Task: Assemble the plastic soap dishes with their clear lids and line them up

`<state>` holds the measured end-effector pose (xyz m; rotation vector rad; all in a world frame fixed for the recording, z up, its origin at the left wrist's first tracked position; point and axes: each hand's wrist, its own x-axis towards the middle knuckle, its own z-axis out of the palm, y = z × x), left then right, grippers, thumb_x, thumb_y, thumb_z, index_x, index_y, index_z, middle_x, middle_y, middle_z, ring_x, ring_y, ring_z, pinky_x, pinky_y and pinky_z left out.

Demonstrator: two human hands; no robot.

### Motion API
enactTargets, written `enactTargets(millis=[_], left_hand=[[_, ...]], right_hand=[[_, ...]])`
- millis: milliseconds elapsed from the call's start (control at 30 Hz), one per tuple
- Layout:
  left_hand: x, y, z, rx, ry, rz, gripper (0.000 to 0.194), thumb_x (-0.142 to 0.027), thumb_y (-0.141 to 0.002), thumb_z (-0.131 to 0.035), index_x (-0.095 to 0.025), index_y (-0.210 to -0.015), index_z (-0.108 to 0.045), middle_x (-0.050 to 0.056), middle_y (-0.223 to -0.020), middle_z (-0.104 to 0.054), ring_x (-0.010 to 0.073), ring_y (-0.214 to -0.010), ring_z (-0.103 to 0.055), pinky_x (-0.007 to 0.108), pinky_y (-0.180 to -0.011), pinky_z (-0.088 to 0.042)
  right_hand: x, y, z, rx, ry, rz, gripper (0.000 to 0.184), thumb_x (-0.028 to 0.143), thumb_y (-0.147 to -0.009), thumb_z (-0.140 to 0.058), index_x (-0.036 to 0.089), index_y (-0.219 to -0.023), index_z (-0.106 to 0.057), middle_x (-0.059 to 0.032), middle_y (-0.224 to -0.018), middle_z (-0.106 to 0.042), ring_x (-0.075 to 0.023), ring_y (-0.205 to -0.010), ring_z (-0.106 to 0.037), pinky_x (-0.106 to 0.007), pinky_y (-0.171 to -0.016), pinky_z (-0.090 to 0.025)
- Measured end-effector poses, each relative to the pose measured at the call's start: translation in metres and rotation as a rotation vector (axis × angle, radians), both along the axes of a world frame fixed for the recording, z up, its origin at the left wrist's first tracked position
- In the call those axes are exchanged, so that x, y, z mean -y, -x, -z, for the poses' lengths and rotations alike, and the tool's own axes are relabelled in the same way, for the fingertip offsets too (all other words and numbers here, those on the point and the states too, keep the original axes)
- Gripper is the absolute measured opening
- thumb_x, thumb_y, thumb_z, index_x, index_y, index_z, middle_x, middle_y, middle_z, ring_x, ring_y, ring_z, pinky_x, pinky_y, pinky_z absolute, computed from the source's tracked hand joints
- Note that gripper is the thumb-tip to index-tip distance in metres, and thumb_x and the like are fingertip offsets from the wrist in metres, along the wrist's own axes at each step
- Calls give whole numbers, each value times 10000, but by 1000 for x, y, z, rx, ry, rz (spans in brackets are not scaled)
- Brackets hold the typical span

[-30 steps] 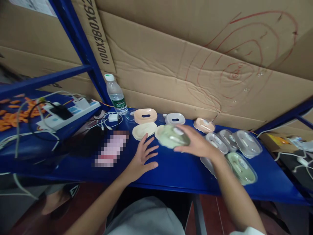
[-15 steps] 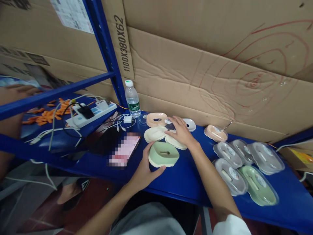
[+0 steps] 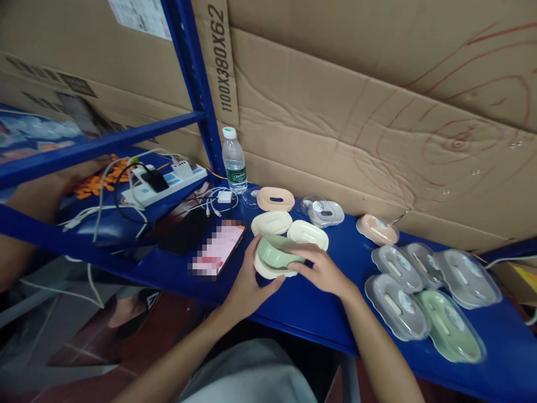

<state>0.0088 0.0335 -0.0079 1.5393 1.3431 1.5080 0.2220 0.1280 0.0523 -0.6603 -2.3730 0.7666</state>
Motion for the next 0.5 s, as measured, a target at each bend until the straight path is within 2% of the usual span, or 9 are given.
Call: enactTargets(millis=[100,167,233,367,500], left_hand=[[-3,6,-7,-155,-44,4,931,-328,-917,-792,-312,-1653,-223,163,-1639,-423,369,-1540,-448,585,-1256,-408],[-11,13,-19,-309,-55,62,890,-305,-918,-788,-317,-1639,-267,161,-1621,-442,374,-1537,-451,588,-1252,-415],[-23,20,-35,-441,-69,88,890,-276,-909,-787,-308,-1639,-280,171,-1620,-437,387,-1542,-437,594,-1247,-418],[-64,28,-64,-506,-113,28,897,-312,-899,-797,-268,-1634,-285,197,-1608,-443,400,-1529,-442,601,-1228,-423],[-112,25,-81,-506,-171,-30,922,-429,-865,-833,-197,-1599,-324,221,-1596,-475,390,-1499,-481,560,-1229,-419]], right_hand=[[-11,-20,1,-61,-105,233,311,447,-1048,-642,278,-1286,-752,-62,-1270,-789,-284,-1150,-750,-437,-1015,-582],[-19,-37,-3,27,-243,386,335,468,-1064,-606,266,-1293,-743,-79,-1268,-788,-304,-1161,-740,-476,-1037,-542],[-26,-51,-5,171,-368,480,372,484,-1081,-563,250,-1319,-729,-104,-1286,-780,-327,-1194,-724,-522,-1077,-480],[-30,-58,-2,349,-429,527,412,492,-1110,-481,221,-1306,-722,-126,-1264,-786,-330,-1167,-731,-513,-1036,-454],[-25,-48,2,423,-404,498,380,478,-1105,-504,217,-1273,-722,-115,-1242,-796,-310,-1144,-734,-469,-1002,-445]])
